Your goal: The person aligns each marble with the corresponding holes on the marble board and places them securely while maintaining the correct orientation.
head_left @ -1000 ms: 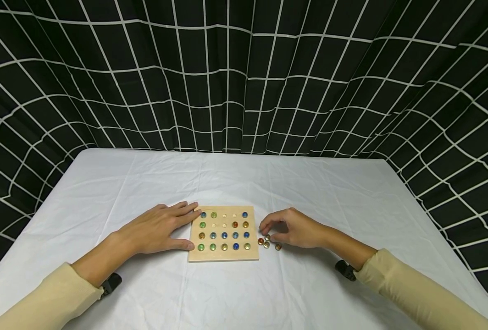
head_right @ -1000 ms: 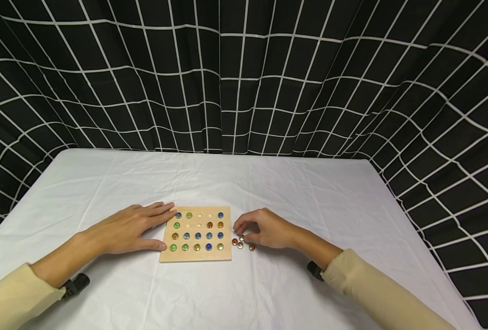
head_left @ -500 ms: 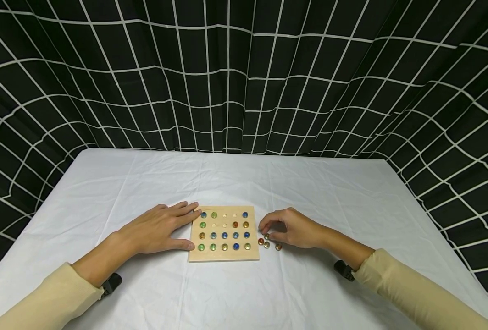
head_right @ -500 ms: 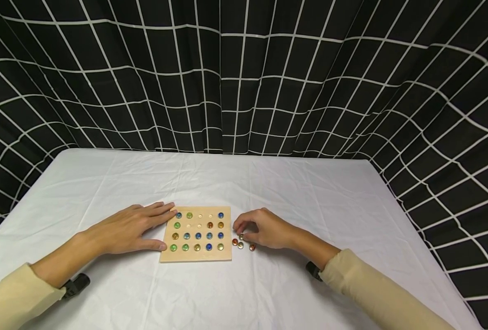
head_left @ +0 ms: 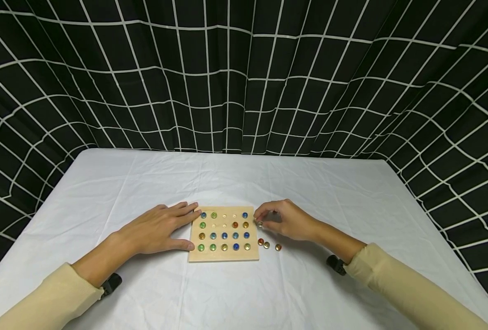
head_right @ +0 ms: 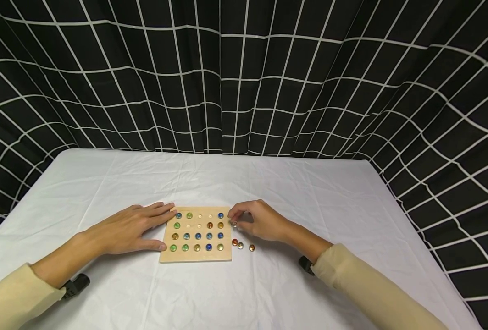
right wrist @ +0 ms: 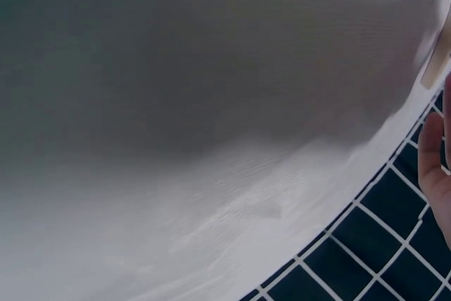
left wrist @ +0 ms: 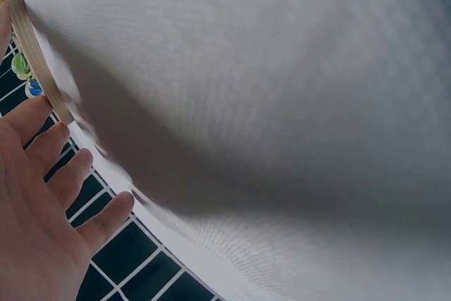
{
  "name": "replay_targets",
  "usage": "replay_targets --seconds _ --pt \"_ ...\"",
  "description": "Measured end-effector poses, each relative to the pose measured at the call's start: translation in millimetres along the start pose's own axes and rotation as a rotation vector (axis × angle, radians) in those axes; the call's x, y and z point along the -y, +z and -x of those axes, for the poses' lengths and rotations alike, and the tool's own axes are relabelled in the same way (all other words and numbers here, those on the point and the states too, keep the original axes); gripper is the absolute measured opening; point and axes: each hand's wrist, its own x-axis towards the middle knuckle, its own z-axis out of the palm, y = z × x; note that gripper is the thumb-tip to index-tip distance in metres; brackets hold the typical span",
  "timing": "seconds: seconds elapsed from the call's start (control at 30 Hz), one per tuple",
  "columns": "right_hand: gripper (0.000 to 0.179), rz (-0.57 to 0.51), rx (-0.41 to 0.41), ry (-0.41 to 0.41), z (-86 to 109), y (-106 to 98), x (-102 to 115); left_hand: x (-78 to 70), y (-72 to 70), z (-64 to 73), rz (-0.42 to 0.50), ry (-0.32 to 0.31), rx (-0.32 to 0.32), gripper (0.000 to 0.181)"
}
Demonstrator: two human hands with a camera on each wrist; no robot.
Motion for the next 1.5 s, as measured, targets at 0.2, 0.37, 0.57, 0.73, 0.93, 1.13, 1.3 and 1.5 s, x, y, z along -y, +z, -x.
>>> replay_targets --seconds 0.2,0.37,0.57,0.73,0.93,1.13,1.3,1.5 --pt "0.023 -0.011 -0.032 -0.005 -9.4 2 1 0.3 0.3 -0.4 0.001 -0.002 0.001 0.091" --pt "0.021 -0.025 -0.055 -0.028 -18.6 4 5 0.5 0.3 -0.2 0.0 -0.001 0.001 0.09" --pt "0.02 -0.04 -0.065 -0.05 -31.3 6 11 0.8 0.3 -0.2 -0.001 -0.003 0.005 0.09" --pt "0.02 -0.041 -0.043 -0.035 -38.3 10 14 0.9 0.2 -0.2 0.001 -0.005 0.004 0.09" --pt "0.019 -0.038 -0.015 -0.019 -44.1 16 15 0.5 -0.6 -0.1 0.006 -0.004 0.008 0.09" --pt "0.019 -0.046 -0.011 -0.028 -51.3 21 16 0.9 -0.5 0.2 0.002 -0.002 0.009 0.09" --pt "0.019 -0.033 -0.002 0.0 -54.8 23 18 1.1 -0.3 0.0 0.003 0.001 0.006 0.09" --pt "0.018 0.004 0.0 0.013 -58.1 25 17 1.3 -0.5 0.1 0.009 0.002 0.004 0.09"
